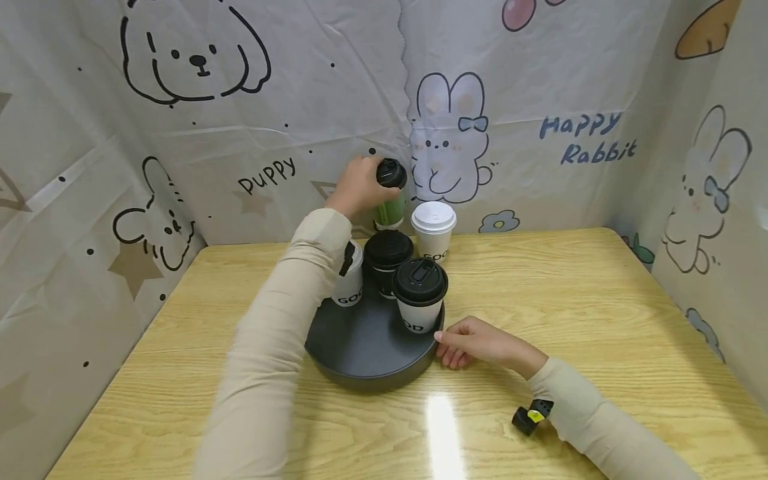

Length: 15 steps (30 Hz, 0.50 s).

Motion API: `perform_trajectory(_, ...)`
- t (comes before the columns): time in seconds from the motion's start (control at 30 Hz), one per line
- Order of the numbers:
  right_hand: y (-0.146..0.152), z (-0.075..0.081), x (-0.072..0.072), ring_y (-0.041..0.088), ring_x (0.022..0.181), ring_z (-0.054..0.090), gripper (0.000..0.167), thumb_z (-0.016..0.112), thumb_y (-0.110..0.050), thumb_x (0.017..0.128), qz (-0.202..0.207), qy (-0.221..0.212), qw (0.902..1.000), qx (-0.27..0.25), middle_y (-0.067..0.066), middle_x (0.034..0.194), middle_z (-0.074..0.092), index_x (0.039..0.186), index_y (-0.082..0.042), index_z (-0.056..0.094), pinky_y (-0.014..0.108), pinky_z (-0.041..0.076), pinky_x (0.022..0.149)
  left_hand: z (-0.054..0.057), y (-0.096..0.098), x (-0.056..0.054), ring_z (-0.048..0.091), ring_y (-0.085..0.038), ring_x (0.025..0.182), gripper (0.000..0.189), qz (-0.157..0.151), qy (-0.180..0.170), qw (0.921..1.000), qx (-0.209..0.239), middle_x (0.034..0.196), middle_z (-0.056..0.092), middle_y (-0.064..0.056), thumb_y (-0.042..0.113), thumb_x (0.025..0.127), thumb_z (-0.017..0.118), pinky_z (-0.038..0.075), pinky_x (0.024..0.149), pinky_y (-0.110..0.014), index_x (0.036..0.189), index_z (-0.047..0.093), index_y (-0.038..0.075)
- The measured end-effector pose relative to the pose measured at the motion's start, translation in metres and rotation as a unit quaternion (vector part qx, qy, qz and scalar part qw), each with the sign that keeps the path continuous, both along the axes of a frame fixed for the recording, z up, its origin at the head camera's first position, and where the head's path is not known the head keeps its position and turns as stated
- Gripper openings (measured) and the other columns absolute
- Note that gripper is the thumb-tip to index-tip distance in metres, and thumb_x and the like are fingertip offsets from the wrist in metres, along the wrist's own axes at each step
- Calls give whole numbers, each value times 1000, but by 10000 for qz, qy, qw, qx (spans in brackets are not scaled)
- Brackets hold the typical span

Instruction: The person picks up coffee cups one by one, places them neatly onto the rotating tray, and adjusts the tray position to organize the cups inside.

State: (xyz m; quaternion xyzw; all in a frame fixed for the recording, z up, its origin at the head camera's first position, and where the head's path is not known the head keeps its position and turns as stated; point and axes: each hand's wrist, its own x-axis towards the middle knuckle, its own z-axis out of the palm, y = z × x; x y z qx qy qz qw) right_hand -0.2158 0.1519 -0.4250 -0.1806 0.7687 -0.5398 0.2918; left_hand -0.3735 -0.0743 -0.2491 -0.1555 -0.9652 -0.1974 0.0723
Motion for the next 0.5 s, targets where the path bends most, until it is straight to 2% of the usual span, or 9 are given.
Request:
perform_trajectory(0.17,0,-1,-1,15,69,64,44,48,-28,101,25,20,10000,3,11,79,69,94,12,67,31,55,64,11,-9,8,46,-29,121,69,-42,95,9996,244,134,51,-18,31,85,69,40,100,-38,141,44,1)
perform_trajectory(0.37,-1,-2,-2,15,68,64,44,49,-29,101,22,0,10000,28,11,78,69,93,11,67,29,55,63,20,-22,17,46,-30,123,67,-144,304,9984,464,135,52,-18,30,85,67,38,102,-39,141,45,2)
perform_trajectory(0.5,0,-2,-2,15,69,65,44,48,-29,101,49,13,10000,38,11,78,69,93,10,67,29,54,63,25,-28,32,46,-30,121,66,-151,508,9973,513,133,52,-18,32,84,67,39,100,-41,140,47,3)
